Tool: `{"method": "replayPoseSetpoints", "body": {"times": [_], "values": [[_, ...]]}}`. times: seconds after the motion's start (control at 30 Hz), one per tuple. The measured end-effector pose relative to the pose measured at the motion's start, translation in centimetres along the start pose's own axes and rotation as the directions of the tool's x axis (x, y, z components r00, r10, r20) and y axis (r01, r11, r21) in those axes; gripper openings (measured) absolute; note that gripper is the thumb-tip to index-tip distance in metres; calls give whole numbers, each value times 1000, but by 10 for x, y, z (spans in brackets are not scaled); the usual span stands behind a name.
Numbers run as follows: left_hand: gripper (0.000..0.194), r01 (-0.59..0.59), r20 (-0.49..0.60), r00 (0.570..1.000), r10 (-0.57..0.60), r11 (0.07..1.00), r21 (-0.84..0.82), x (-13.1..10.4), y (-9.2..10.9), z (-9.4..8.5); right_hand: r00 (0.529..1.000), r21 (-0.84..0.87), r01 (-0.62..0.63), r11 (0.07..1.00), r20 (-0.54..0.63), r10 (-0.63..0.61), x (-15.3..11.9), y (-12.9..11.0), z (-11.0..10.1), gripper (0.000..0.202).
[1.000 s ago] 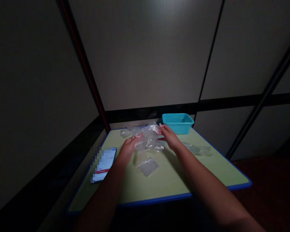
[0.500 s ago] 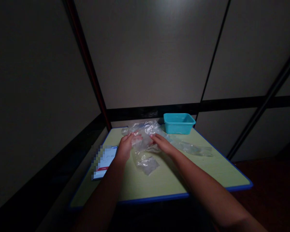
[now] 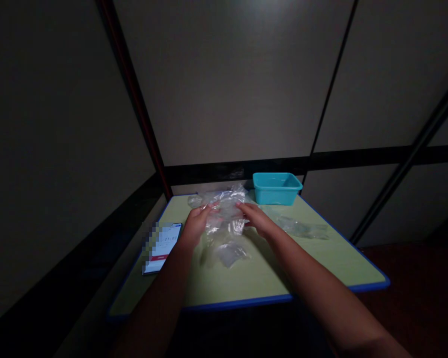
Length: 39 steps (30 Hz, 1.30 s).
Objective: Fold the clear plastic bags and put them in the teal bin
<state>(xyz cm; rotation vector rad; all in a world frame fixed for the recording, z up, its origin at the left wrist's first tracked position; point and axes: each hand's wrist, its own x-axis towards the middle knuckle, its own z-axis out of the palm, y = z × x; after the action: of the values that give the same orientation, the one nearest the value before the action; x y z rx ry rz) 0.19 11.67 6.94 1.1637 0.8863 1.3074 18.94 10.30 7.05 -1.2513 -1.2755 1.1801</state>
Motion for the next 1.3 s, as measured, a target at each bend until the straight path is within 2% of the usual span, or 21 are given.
{"method": "replayPoseSetpoints", "body": {"times": [0.13, 0.23, 0.33, 0.47, 0.57, 0.67, 0.8, 1.0, 1.1, 1.2, 1.3], "values": [[39, 36, 55, 998, -34, 998, -48, -2, 5, 0, 985, 45, 140, 989, 91, -144, 1, 2, 0, 40], [34, 90, 35, 996, -86, 989, -117, -2, 8, -3, 977, 112, 130, 985, 156, -146, 1, 1, -3, 37], [36, 163, 49, 986, -157, 970, -179, 0, 9, -6, 969, 96, 125, 988, 201, -142, 2, 0, -8, 32], [40, 256, 90, 966, -241, 932, -256, 3, 8, -9, 970, 12, 159, 987, 183, -158, 4, 1, -15, 30], [42, 299, 111, 954, -278, 902, -311, 4, 9, -10, 976, 10, 147, 989, 161, -147, 6, 1, -18, 33], [43, 323, 173, 944, -280, 890, -323, 6, 10, -12, 975, 52, 171, 984, 132, -176, 5, 0, -17, 36], [43, 314, 197, 945, -261, 895, -318, 6, 7, -11, 973, 154, 189, 970, 108, -206, 5, 0, -14, 39], [36, 357, 232, 927, -296, 886, -296, 6, -3, -5, 968, 88, 213, 973, 119, -222, 8, 5, -12, 41], [39, 322, 218, 941, -259, 883, -341, 6, -1, -6, 977, 43, 212, 976, 25, -213, 11, 5, -13, 39], [44, 236, 150, 971, -188, 871, -431, 5, 8, -10, 980, -38, 183, 982, -74, -185, 11, 2, -16, 31], [47, 121, 90, 992, -86, 844, -522, 4, 17, -15, 996, -108, 85, 991, 29, -82, 9, 1, -18, 24]]}}
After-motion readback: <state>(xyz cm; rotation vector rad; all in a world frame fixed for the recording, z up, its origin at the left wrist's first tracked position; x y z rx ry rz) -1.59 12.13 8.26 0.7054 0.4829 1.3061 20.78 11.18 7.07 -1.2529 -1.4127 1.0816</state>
